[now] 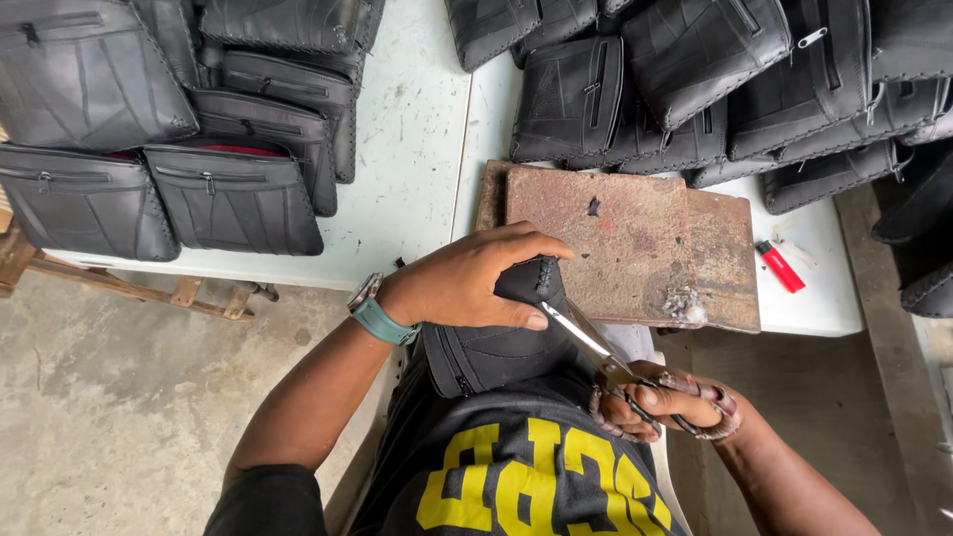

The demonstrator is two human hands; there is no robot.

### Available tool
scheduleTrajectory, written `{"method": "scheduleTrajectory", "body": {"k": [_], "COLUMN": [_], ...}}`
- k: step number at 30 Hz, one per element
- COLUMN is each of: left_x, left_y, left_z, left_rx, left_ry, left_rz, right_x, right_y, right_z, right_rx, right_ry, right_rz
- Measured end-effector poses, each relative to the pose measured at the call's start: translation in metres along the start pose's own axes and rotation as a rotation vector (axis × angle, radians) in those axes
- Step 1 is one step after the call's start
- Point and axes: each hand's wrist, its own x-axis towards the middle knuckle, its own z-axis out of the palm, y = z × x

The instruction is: The person uses shears to trim excess threads and edges from black leather pouches. They handle each pouch individually, rotate it to access different sides, and occasionally use a lighter to seal cut edges. Finished pouches are placed in a pile on the table.

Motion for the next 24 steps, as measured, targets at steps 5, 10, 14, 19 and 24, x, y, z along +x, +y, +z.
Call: {"method": "scheduleTrajectory", "body": {"k": [5, 10, 14, 19, 24], "left_x": [0.002, 0.003, 0.004, 0.006, 0.006], "left_y": [0.006, 0.009, 0.008, 0.006, 0.006], "left_z": [0.005, 0.008, 0.010, 0.012, 0.012], "left_rx": [-0.005, 0.032, 0.039, 0.033, 0.053], "left_ry": [-0.012, 0.006, 0.008, 0.005, 0.001], "left_rz": [0.051, 0.079, 0.072, 0.050, 0.033], "right_x": [-0.002, -0.010, -0.012, -0.011, -0.013], "right_y": [0.004, -0.005, -0.013, -0.021, -0.023], "right_z": [-0.003, 0.004, 0.006, 0.006, 0.006], "right_rx": [0.052, -0.041, -0.076, -0.127, -0.083], "right_ry": [0.043, 0.136, 0.170, 0.201, 0.195], "right_rz": [0.031, 0.045, 0.075, 0.107, 0.112]}}
